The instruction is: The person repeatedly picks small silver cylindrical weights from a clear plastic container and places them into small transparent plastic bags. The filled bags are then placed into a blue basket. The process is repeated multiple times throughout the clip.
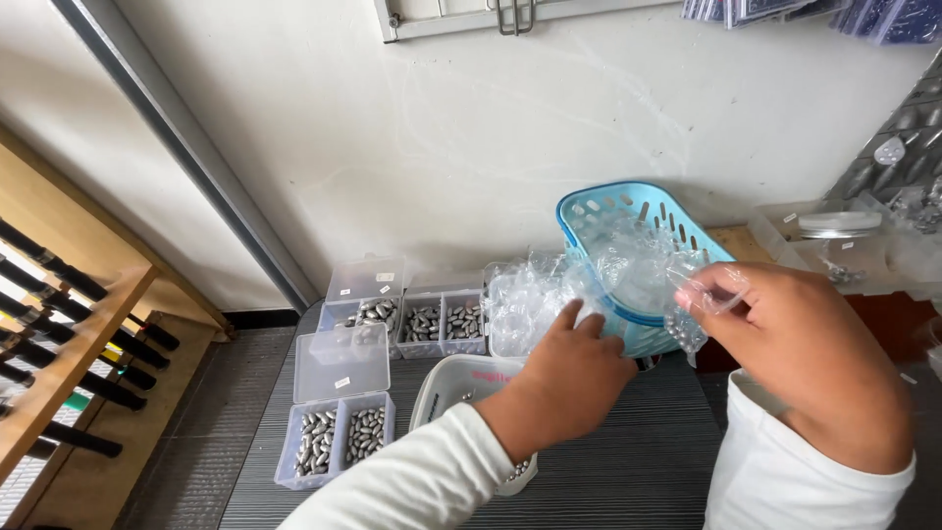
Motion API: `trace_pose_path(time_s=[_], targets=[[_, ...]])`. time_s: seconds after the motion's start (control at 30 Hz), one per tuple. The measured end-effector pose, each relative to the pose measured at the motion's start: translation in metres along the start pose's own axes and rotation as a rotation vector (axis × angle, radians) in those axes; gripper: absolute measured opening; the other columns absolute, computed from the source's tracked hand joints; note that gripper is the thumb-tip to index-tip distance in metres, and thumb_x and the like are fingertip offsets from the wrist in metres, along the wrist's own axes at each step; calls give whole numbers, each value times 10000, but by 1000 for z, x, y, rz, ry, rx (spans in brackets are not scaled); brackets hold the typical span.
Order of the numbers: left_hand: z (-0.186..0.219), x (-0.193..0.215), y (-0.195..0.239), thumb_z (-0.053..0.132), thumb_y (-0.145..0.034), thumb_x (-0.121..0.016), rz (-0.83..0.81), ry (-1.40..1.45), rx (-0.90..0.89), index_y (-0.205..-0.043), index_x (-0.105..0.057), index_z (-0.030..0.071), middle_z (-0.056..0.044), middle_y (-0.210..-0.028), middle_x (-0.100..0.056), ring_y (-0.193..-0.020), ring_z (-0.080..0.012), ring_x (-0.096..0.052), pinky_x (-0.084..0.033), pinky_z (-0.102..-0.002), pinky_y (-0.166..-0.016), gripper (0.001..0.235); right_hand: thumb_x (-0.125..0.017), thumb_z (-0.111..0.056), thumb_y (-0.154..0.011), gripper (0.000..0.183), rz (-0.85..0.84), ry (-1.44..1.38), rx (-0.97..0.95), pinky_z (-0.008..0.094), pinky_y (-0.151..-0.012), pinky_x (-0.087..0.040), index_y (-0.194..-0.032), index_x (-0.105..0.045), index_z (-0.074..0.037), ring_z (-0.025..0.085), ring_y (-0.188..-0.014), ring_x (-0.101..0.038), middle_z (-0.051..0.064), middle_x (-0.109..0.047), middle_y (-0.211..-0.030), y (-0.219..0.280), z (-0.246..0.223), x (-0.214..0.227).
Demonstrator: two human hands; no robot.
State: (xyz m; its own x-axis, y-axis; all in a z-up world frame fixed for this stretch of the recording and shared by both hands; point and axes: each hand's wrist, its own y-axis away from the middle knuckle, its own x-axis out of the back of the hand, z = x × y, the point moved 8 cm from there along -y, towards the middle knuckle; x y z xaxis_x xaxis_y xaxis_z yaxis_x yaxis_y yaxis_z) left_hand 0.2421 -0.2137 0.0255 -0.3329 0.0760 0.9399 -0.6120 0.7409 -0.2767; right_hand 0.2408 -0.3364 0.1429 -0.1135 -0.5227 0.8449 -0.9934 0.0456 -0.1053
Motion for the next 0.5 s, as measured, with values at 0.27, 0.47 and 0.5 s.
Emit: trace_pose_path(time_s=[0.27,0.47,0.5], targets=[[-66,-57,-25,226,-778,-684,-35,-182,121,-1000,-712,285,-34,-1037,-627,-973,-325,-571,-426,-507,-906,231,-635,-313,-921,228,-130,26,30,280,-801,-491,-917,-784,-141,116,-849,-728,-44,-821,-900,-26,-4,-26],[-90,-53,-13,117,-750,-719,-22,-154,166,-907,-738,220,-21,-898,-692,-890,-292,-632,-482,-431,-843,188,-610,-293,-922,208,-192,81,168,377,-689,-500,-845,-677,-112,229,-753,-669,48,-728,-732,-49,-18,-72],[-93,-47,-9,123,-739,-761,-6,-152,179,-912,-762,196,-27,-882,-713,-883,-265,-660,-504,-434,-893,188,-604,-246,-906,216,-195,19,206,437,-703,-580,-985,-770,-132,290,-831,-746,89,-782,-809,-52,-21,-79]])
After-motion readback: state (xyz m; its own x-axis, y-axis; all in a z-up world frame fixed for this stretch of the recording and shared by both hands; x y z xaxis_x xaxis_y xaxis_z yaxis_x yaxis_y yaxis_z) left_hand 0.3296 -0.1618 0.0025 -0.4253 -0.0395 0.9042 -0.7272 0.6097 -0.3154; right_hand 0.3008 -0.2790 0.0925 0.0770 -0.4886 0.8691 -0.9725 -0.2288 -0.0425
